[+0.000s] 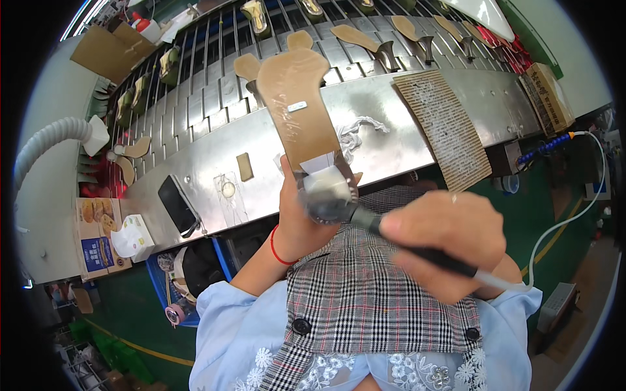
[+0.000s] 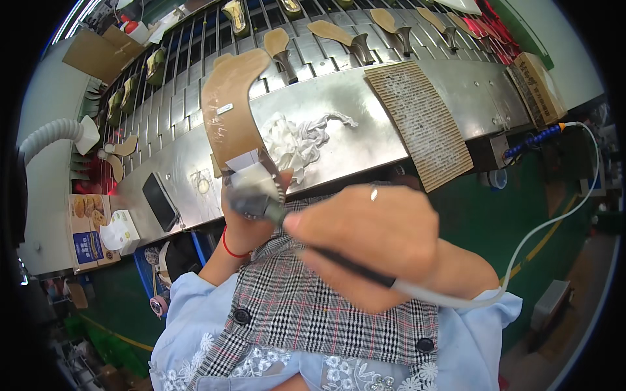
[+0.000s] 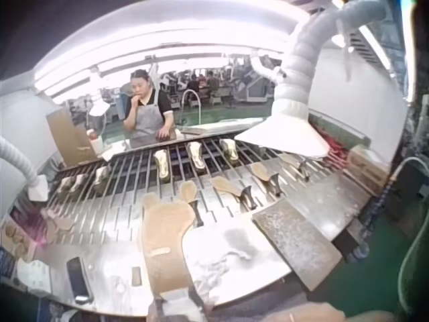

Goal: The person applies a white adhesive substance to the bottom of a shoe sole using a brush. They repeatedly dip the brush into a container and spread the glue across the surface of the sole, then place the treated sole onto a metal rack.

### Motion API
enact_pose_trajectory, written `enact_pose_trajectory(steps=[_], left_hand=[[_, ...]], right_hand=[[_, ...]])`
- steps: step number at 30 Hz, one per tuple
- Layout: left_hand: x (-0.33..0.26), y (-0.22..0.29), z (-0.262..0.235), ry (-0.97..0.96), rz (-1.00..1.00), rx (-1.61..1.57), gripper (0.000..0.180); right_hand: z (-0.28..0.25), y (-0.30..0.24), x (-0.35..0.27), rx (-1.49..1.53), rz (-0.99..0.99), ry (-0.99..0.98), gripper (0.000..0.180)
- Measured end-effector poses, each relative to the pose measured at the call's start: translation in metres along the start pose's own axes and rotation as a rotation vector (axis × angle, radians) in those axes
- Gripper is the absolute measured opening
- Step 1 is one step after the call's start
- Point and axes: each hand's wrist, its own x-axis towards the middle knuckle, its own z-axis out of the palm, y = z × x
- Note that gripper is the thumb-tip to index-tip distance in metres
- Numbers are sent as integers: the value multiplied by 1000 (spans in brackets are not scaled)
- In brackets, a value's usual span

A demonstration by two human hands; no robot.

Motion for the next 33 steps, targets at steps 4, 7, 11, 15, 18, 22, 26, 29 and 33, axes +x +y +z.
enact_pose_trajectory(steps=[4,7,11,15,18,22,26,29,33], left_hand=[[3,7,7,291,-84,-184,46],[12,17,-4,223,89,196,40],[11,30,-14,93,-32,94,33],[10,39,-23,-8,-99,54,38],[7,36,-27,-44,-155,-53,38],[-2,23,-29,-87,-242,-209,39],[-2,17,-36,-111,-161,-261,44],[-12,14,-24,-6,-254,-397,45],[-5,18,-39,-120,-76,-158,48]], right_hand=[[-4,-10,2,212,47,-133,32],[-9,-8,5,145,104,-184,33],[-18,-5,10,223,98,-253,32],[-28,-3,12,276,47,-324,32],[-29,2,16,175,6,-250,29],[-35,-1,16,140,-28,-269,27],[-30,1,10,59,-32,-176,27],[-28,-4,6,-7,-39,-86,27],[-28,-6,3,-52,-58,-98,30]])
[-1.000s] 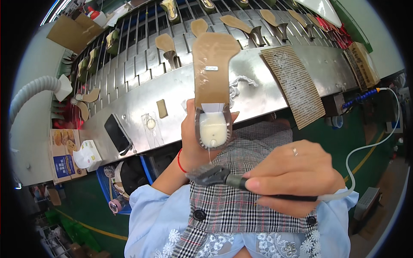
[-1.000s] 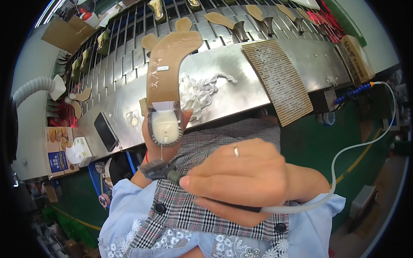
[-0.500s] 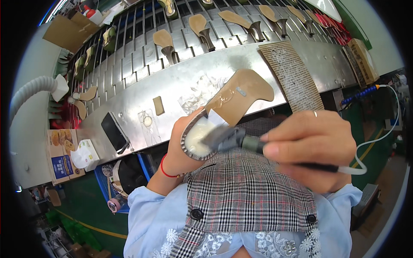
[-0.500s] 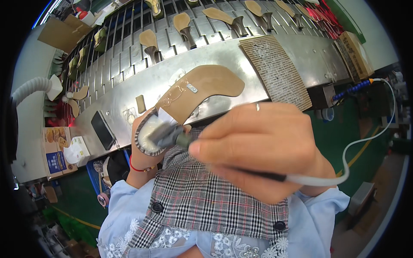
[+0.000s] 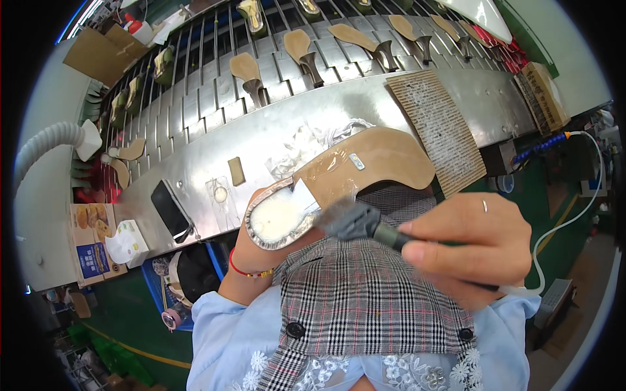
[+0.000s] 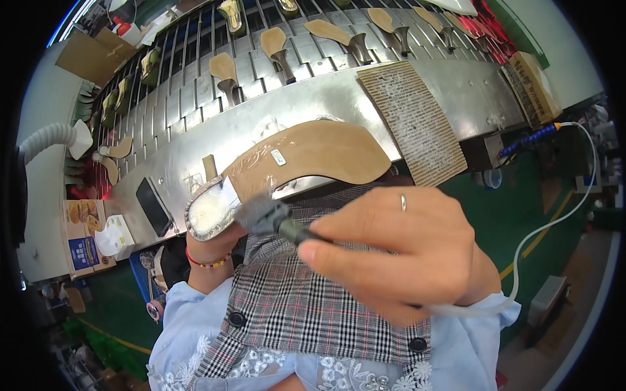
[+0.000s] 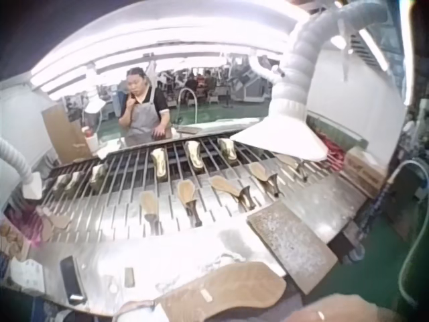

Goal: The person applies a white adhesive substance to the bottom of a shoe sole using a brush. They repeatedly dip the brush into a container and spread the glue across the surface of the sole, then place the treated sole onto a metal rack.

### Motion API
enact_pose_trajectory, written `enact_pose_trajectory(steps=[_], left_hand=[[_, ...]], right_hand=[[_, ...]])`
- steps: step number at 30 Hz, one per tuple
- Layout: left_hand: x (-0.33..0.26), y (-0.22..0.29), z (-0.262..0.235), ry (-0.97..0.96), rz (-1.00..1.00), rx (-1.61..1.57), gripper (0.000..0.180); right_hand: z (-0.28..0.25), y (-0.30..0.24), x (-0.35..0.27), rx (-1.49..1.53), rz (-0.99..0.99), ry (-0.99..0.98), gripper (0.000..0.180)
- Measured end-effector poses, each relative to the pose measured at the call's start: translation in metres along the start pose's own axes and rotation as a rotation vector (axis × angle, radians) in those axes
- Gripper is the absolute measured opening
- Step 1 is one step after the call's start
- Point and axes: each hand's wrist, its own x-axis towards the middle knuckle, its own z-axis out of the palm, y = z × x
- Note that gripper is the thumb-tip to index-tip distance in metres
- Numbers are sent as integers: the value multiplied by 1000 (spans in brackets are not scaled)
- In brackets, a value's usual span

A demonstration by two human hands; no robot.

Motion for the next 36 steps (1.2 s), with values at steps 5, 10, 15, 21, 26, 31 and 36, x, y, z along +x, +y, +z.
enact_pose_trajectory(steps=[5,10,15,21,26,31,36], left_hand=[[-9,-3,-2,111,-156,-379,44],[-10,-11,-9,69,-80,-575,51],[-1,11,-6,187,-139,-633,53],[-5,8,-17,184,-84,-724,47],[-9,1,-32,152,-21,-832,47],[0,2,-38,279,-17,-626,36],[34,-38,-96,673,-75,-436,13]], right_hand=[[-1,3,-1,-39,56,51,32],[-5,0,-1,-118,92,106,43],[-6,2,-5,70,94,101,40],[3,9,-10,41,111,261,32],[4,8,-9,174,155,221,30],[0,16,-14,316,202,160,29],[9,26,-29,510,397,471,32]])
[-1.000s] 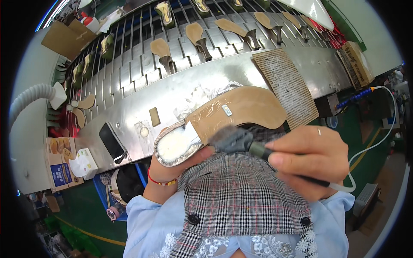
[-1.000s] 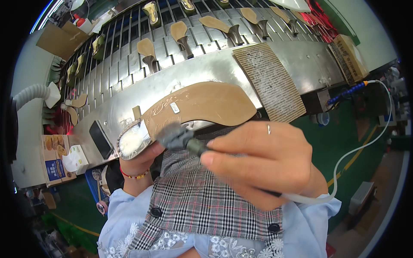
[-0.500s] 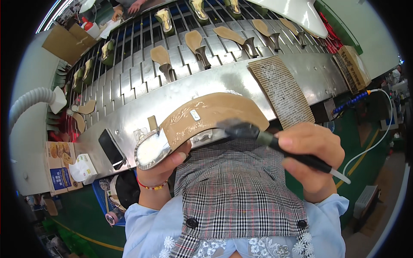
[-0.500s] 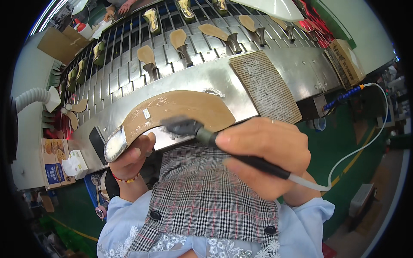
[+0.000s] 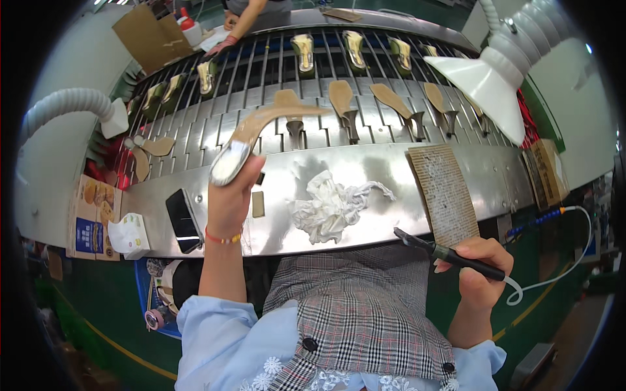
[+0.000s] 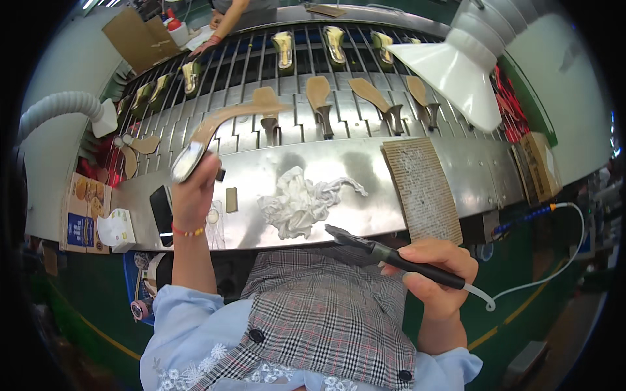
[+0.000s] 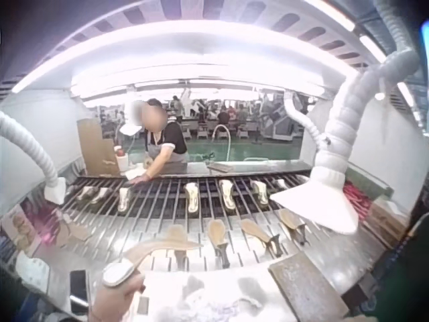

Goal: The person applies a white adhesive substance to the bottom of a shoe sole using a brush. They repeatedly dip the brush into a container and spread the glue across the surface of the sole, then place the treated sole onto a metal rack.

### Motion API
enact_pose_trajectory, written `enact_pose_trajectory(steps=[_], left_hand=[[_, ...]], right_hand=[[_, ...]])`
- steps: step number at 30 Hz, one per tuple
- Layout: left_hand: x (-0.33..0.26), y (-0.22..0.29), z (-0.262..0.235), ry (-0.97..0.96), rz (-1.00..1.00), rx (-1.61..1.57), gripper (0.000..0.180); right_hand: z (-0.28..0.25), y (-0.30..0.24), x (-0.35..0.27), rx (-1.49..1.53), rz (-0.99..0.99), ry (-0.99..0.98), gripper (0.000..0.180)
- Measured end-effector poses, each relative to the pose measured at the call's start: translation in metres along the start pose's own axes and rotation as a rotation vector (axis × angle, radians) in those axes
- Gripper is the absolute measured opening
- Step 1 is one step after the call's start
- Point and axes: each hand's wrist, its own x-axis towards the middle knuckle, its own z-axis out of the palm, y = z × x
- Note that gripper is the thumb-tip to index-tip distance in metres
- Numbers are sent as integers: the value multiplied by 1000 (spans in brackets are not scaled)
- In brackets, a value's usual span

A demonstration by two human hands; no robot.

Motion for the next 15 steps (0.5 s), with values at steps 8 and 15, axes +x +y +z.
enact_pose_trajectory(steps=[8,15], left_hand=[[161,-123,-148,175,-405,621,21],[181,-116,-213,353,-469,1490,53]], right_hand=[[15,21,5,-56,145,-1,27],[9,39,3,-117,243,155,28]])
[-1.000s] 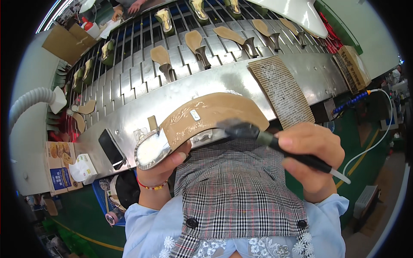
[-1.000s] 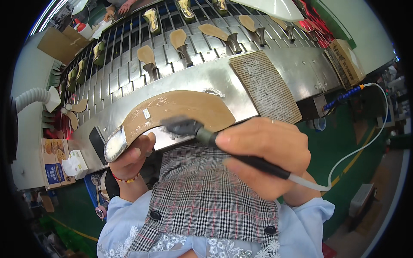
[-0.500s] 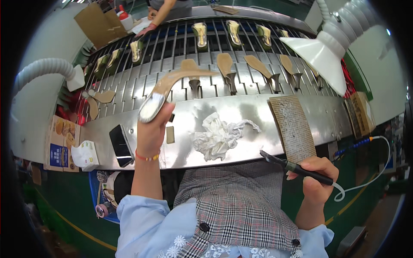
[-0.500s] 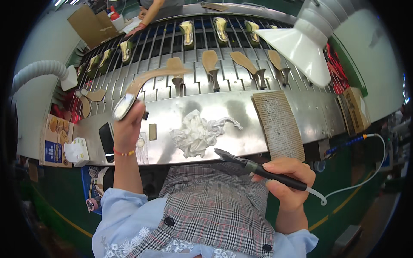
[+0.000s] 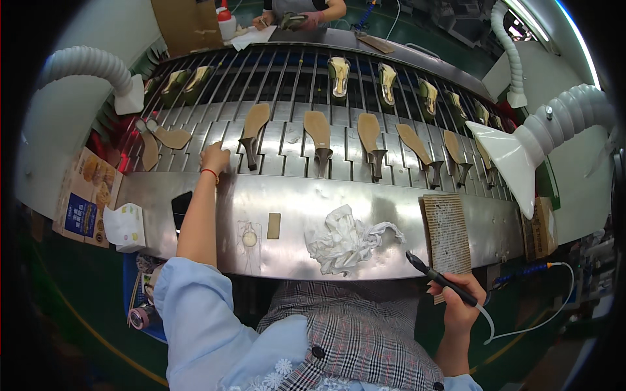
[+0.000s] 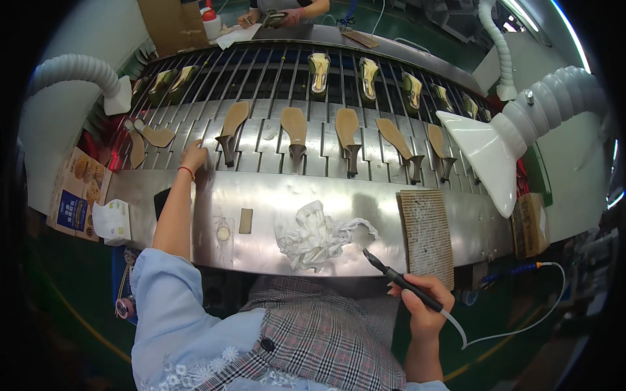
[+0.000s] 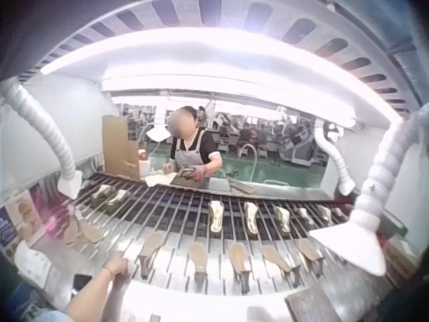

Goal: The person applies a white adhesive substance to the bottom of a shoe sole using a brush. They repeatedly dip the brush into a container and spread the glue across the surface of the sole, then place the treated sole onto a metal rack.

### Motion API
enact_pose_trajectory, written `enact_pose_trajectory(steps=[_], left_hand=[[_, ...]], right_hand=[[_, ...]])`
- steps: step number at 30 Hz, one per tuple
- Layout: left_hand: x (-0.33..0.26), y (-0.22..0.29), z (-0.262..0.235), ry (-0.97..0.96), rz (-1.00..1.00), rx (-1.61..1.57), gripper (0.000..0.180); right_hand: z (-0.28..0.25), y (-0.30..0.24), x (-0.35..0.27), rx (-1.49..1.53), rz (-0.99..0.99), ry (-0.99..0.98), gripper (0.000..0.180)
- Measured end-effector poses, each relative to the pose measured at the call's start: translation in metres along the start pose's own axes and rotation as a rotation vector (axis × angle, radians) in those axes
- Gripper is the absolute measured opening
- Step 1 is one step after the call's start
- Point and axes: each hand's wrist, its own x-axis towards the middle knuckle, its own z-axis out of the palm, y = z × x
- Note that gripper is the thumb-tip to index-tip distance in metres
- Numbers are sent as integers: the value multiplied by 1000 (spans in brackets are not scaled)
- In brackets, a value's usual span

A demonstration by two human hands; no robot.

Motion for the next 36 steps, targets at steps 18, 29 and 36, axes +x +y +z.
enact_pose_trajectory(steps=[18,29,36], left_hand=[[65,-93,-30,560,-331,45,66],[118,-142,-57,520,34,-857,21],[-120,30,-124,-846,572,-2106,51]], right_hand=[[29,6,27,-192,40,44,25],[22,5,25,199,135,0,24],[17,29,22,825,452,6,28]])
